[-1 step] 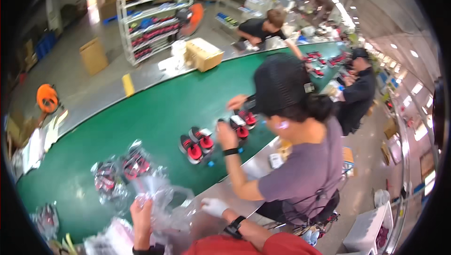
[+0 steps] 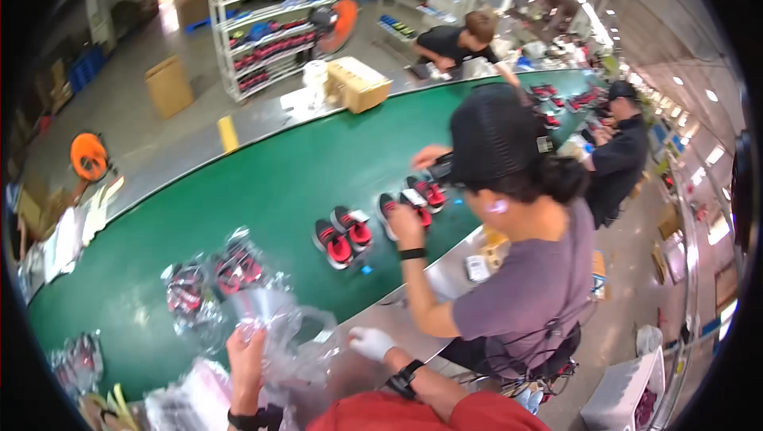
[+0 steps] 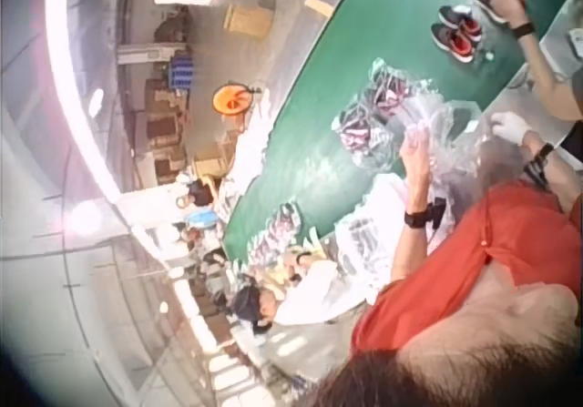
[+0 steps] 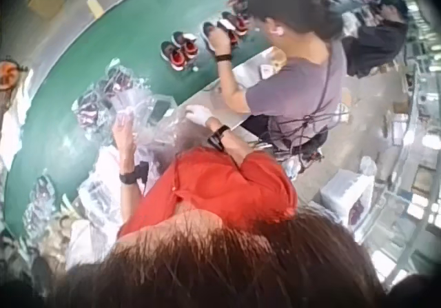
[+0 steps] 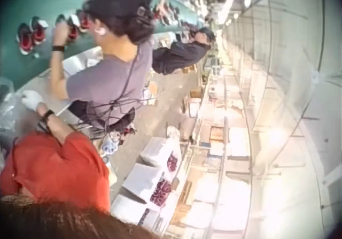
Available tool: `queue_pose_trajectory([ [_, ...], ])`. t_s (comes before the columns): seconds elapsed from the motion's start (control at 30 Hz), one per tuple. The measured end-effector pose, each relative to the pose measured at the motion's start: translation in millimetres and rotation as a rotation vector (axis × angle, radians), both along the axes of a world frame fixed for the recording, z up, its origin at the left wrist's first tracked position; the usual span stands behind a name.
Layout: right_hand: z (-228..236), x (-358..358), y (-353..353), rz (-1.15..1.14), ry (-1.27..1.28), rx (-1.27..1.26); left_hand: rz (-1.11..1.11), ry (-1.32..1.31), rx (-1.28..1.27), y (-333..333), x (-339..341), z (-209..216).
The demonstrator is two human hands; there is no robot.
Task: The person places black and red sneakers into clear plastic bags on a green conveyor belt. They seal the bags and move them to a pile of packaged shoes.
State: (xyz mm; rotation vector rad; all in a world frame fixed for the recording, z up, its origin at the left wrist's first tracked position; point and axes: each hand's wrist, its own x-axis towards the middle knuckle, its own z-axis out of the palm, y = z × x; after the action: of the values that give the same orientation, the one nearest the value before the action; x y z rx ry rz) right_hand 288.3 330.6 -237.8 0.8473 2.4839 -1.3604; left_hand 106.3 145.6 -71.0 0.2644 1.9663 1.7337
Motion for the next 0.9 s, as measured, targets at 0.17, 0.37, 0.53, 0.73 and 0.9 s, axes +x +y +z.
queue_pose_trajectory([
  [0.17,22,-14,23,-0.084,0.042,0.073,0.034,-0.061,0.038,-6,-1,2],
  [0.37,25,-72,101,0.01,0.357,0.666,0.086,-0.098,-0.015,0,-6,1],
  [0.53,24,-138,146,0.223,-0.027,0.775,0.108,-0.063,-0.102,19,-4,5],
  [0.73,-33,-156,153,0.184,-0.024,0.806,0.132,-0.043,-0.1,38,-15,-12],
  [0.9,9,-134,174,0.232,0.17,0.629,0.118,0.019,-0.085,54,-28,-12],
])
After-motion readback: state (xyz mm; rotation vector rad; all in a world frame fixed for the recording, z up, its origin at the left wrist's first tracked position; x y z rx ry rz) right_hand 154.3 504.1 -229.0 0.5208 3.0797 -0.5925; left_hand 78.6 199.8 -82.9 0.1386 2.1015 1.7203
